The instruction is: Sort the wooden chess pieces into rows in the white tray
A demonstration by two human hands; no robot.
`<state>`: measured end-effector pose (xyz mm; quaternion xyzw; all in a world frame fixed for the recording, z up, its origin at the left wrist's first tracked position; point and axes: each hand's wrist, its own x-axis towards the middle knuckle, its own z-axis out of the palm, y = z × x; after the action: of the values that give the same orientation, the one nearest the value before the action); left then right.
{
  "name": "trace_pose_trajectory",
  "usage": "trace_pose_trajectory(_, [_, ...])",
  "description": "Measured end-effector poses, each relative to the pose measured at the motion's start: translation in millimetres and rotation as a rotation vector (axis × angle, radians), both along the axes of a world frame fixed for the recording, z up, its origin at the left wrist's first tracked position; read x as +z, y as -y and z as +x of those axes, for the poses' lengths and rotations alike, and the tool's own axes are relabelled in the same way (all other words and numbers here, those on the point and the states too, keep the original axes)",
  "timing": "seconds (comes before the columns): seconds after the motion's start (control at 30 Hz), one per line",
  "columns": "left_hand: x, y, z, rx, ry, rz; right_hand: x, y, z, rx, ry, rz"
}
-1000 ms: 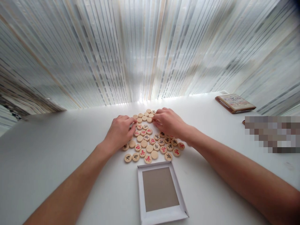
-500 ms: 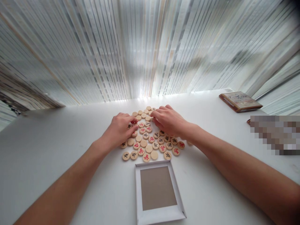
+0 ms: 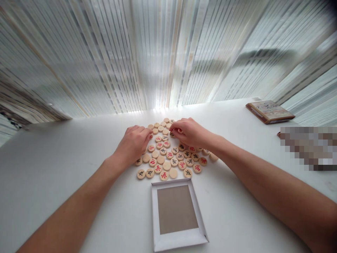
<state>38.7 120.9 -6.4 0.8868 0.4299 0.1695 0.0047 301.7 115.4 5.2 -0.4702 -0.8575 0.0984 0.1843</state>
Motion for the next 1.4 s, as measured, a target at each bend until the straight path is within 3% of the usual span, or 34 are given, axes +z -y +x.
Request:
trace_pose_trajectory(0.57, [7.9, 3.7, 0.3, 0.063, 0.155, -0.036, 5.8, 3.8, 2.2, 0.054, -0.068, -0.086])
trace_pose_trajectory(0.8, [21.1, 16.7, 6.1, 0.107, 0.344, -0.083, 15.6, 15.0, -2.3, -0.027, -0.318, -0.189])
trace_pose_trajectory(0.9, [29.6, 30.9, 9.5, 0.112, 0.467, -0.156, 22.2, 29.3, -4.8, -0.047, -0.465, -0.272])
trace_pose_trajectory(1.03, [40.7, 60.2, 13.7, 0.034, 0.604, -0.347, 30.7, 59.2, -7.6, -0.086, -0.878, -0.569])
trace_pose_trajectory(1.13, [46.6, 87.0, 14.7, -0.034, 0.672, -0.472, 34.4, 85.7, -12.6, -0.081, -1.068, -0.699])
trace_pose_trajectory(1.27, [47.7, 119.9, 15.0, -0.080, 0.862, -0.688, 32.7, 115.3, -24.4, -0.063, -1.192, -0.752])
trace_pose_trajectory(1.4, [35.7, 139.5, 18.6, -0.093, 1.054, -0.761, 23.6, 130.7, -35.0, -0.051, -1.223, -0.705])
